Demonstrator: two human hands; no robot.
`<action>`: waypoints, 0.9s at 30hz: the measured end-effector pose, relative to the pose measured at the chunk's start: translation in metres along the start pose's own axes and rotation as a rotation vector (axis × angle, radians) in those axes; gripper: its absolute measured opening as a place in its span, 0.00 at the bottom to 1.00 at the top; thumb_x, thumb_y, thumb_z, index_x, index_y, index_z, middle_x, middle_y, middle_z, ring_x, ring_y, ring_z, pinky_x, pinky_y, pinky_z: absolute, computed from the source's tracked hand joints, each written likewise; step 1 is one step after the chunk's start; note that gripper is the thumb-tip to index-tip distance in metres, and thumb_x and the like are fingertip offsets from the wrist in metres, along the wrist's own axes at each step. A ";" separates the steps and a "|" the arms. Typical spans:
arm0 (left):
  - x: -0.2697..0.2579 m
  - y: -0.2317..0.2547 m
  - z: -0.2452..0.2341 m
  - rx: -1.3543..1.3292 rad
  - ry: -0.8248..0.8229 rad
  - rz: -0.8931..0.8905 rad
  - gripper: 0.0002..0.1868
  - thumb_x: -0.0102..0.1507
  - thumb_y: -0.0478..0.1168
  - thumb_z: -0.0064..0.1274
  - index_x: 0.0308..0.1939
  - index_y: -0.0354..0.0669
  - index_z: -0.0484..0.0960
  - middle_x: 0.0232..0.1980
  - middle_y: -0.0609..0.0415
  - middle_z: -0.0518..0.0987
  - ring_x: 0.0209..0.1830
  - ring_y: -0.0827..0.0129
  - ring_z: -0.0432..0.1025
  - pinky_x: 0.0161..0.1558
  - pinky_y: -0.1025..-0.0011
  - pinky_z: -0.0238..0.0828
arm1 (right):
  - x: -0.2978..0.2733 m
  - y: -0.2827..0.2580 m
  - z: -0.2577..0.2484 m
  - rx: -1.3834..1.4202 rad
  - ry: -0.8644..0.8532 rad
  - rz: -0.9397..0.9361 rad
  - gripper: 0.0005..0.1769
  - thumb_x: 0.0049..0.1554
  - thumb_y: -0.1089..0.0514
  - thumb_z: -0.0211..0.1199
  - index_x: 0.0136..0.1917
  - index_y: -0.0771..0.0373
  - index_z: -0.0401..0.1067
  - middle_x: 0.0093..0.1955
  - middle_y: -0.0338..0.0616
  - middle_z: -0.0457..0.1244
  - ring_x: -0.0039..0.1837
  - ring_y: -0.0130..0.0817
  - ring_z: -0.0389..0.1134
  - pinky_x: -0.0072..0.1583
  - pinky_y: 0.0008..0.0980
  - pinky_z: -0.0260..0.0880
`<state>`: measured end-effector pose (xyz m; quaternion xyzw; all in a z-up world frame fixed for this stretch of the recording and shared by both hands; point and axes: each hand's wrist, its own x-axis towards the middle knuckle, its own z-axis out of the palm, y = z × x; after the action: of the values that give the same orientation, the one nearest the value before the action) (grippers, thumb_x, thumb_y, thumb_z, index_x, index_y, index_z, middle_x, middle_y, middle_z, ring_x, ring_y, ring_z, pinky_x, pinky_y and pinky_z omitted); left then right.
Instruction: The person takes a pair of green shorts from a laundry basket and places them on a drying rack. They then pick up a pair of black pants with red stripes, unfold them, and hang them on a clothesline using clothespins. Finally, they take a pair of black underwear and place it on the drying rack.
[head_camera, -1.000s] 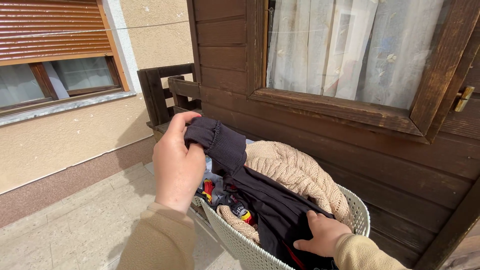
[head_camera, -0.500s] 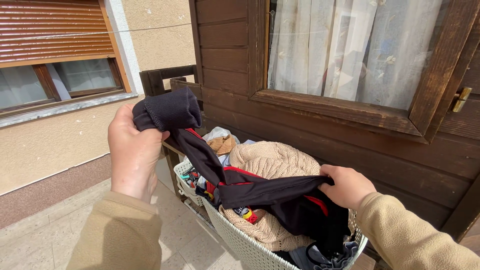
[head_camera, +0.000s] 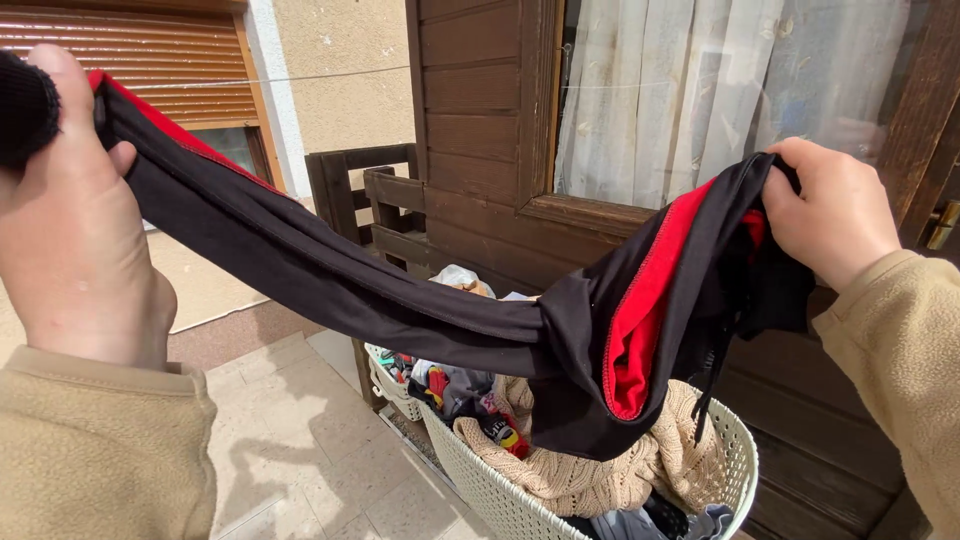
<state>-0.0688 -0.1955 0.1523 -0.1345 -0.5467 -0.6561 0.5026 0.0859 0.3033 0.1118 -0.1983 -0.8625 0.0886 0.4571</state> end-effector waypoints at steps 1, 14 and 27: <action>0.007 0.000 -0.004 0.000 0.004 0.004 0.35 0.59 0.77 0.50 0.57 0.61 0.84 0.57 0.77 0.84 0.55 0.97 0.77 0.51 0.92 0.82 | 0.006 0.000 -0.002 0.004 0.002 -0.003 0.19 0.66 0.56 0.50 0.64 0.56 0.77 0.52 0.55 0.71 0.55 0.59 0.69 0.57 0.53 0.65; 0.080 -0.043 -0.096 0.018 -0.246 0.290 0.41 0.69 0.82 0.39 0.68 0.58 0.69 0.65 0.67 0.71 0.69 0.76 0.70 0.71 0.70 0.75 | 0.018 -0.124 -0.027 0.300 -0.015 -0.216 0.13 0.67 0.59 0.49 0.45 0.59 0.73 0.32 0.38 0.57 0.38 0.32 0.55 0.41 0.36 0.54; 0.112 -0.003 -0.155 0.328 0.246 -0.062 0.33 0.53 0.83 0.39 0.49 0.77 0.79 0.45 0.84 0.75 0.49 0.92 0.73 0.54 0.82 0.77 | 0.026 -0.208 0.008 0.522 -0.066 -0.369 0.10 0.70 0.61 0.49 0.46 0.56 0.68 0.34 0.34 0.55 0.38 0.28 0.52 0.39 0.37 0.51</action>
<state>-0.0652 -0.3853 0.1750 0.0474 -0.5845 -0.5850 0.5603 0.0123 0.1259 0.1962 0.0884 -0.8464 0.2287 0.4727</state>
